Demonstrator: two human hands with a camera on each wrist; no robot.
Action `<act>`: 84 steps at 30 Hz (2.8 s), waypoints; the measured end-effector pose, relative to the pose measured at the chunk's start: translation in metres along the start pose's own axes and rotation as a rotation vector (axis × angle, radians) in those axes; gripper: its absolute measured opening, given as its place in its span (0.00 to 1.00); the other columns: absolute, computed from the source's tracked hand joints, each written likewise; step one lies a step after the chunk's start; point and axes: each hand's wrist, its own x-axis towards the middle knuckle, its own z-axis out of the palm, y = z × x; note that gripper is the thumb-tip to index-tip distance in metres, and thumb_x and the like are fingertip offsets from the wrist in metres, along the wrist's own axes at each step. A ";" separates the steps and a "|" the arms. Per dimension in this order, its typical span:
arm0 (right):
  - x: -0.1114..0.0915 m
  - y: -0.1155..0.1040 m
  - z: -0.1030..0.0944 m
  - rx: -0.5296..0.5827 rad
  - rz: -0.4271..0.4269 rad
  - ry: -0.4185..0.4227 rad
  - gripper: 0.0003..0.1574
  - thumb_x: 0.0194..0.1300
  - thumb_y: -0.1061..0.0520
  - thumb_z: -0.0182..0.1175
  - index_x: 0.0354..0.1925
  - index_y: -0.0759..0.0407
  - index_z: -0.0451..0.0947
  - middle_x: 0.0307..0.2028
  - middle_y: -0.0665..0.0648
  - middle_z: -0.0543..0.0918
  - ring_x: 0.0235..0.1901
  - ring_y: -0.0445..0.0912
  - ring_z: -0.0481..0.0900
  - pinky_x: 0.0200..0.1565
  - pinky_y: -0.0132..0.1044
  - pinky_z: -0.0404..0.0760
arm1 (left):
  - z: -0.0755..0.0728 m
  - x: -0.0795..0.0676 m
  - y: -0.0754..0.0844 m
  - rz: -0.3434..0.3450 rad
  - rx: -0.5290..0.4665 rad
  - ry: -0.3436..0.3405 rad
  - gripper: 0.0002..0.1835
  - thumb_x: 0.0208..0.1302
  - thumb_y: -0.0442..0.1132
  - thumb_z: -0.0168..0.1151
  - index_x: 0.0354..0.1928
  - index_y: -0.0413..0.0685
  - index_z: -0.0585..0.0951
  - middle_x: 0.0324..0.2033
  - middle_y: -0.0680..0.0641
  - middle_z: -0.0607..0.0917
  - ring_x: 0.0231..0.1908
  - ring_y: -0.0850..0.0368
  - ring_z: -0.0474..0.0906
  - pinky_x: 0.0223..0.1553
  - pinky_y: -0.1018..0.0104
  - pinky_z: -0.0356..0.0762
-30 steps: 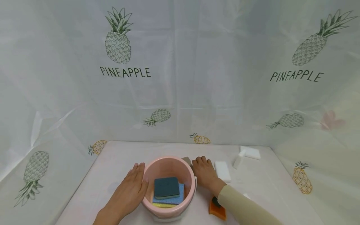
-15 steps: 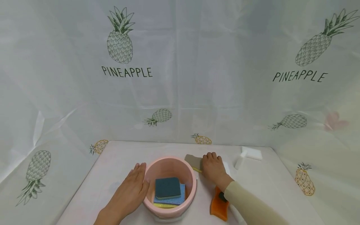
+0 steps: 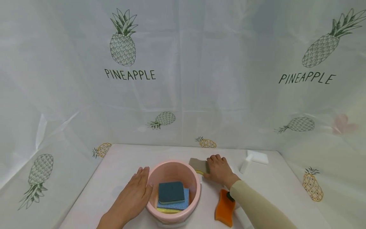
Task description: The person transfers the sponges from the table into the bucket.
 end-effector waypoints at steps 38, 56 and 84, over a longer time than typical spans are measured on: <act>-0.014 0.021 -0.041 0.041 0.029 0.260 0.44 0.55 0.34 0.75 0.51 0.66 0.74 0.47 0.65 0.77 0.48 0.60 0.71 0.46 0.53 0.75 | 0.002 0.000 0.002 0.001 -0.037 0.011 0.34 0.84 0.47 0.48 0.80 0.31 0.59 0.80 0.34 0.62 0.82 0.38 0.52 0.81 0.40 0.54; -0.018 0.025 -0.099 0.001 -0.105 0.406 0.42 0.55 0.38 0.74 0.55 0.65 0.75 0.49 0.64 0.79 0.51 0.63 0.75 0.49 0.57 0.78 | 0.015 0.001 0.027 -0.001 0.004 0.108 0.34 0.83 0.46 0.49 0.77 0.26 0.62 0.76 0.30 0.68 0.79 0.33 0.59 0.79 0.37 0.58; -0.023 -0.065 -0.135 -0.027 -0.444 0.374 0.42 0.54 0.27 0.68 0.54 0.54 0.76 0.49 0.52 0.78 0.50 0.50 0.72 0.50 0.45 0.69 | 0.008 0.001 0.024 0.076 0.071 0.103 0.33 0.82 0.47 0.51 0.76 0.28 0.66 0.76 0.31 0.68 0.79 0.33 0.60 0.78 0.36 0.60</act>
